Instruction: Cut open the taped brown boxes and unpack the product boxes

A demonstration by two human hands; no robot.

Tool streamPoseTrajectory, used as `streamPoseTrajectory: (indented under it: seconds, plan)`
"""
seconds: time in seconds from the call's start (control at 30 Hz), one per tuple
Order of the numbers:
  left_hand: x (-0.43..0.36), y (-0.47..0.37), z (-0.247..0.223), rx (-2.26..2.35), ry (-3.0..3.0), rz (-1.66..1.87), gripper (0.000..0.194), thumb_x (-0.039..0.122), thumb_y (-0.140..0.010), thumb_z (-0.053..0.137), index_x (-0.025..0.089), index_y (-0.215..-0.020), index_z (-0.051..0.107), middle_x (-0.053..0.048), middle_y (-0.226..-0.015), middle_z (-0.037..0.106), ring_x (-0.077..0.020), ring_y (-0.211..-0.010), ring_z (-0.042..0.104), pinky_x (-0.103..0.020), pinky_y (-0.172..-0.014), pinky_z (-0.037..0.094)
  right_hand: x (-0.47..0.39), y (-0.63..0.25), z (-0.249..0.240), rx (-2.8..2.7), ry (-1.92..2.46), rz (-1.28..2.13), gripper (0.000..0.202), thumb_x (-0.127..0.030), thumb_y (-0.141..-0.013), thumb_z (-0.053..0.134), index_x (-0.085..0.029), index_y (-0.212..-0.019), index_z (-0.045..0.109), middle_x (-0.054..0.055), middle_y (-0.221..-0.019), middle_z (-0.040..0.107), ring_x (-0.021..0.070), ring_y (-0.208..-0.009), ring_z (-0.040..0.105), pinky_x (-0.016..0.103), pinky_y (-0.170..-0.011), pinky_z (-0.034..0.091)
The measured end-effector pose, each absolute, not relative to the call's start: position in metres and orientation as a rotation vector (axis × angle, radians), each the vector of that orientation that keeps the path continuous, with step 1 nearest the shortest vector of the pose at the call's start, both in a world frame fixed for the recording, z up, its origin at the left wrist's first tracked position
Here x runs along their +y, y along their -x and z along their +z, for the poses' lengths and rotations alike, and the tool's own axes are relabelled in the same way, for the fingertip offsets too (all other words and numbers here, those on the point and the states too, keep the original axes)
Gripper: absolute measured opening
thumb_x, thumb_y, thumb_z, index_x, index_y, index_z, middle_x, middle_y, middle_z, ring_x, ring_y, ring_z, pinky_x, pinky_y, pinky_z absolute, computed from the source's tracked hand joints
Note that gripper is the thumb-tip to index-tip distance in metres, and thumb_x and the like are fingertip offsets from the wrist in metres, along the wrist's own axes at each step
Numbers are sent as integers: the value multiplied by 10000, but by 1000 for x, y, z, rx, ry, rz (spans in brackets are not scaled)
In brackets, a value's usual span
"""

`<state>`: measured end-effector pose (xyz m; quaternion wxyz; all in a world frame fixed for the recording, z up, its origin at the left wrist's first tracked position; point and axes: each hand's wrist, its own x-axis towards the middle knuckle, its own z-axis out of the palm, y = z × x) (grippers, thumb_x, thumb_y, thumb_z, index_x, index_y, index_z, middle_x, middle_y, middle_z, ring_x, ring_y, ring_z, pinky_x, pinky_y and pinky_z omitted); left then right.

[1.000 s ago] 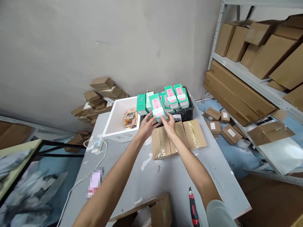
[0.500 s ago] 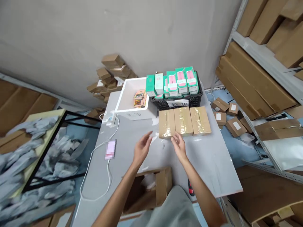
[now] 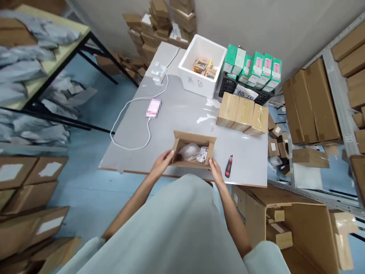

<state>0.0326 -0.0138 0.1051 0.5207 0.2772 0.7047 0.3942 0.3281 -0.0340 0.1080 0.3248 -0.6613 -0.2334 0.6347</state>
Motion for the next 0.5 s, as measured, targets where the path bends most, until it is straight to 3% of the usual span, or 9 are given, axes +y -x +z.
streamPoseTrajectory:
  seconds: [0.13,0.3,0.5]
  plan:
    - [-80,22,122,1648,-662,1129,627,683,-995,809,208,-1404,802,-179,-1577,768,-393,-1514,690,-511,-1300,547,-59,-283,131,-861,1655,1644,947,-864,-858,864,-311,-1614,728,90,-1868,519,350,-1770,450,615,-1397,455]
    - [-188,104,137,1691,-480,1366,633,619,-1034,807,206,-1511,759,-173,-1662,712,-390,-1600,628,-499,-1337,520,-92,-181,141,-1126,1582,1663,954,-872,-892,833,-275,-1628,726,92,-1872,511,338,-1791,415,574,-1470,341]
    - [-302,192,132,1790,-145,1618,654,647,-1065,768,197,-1539,746,-182,-1673,704,-393,-1601,628,-539,-1360,497,-124,-42,139,-1465,1511,1847,868,-804,-946,825,-313,-1654,714,40,-1841,559,341,-1777,440,581,-1476,352]
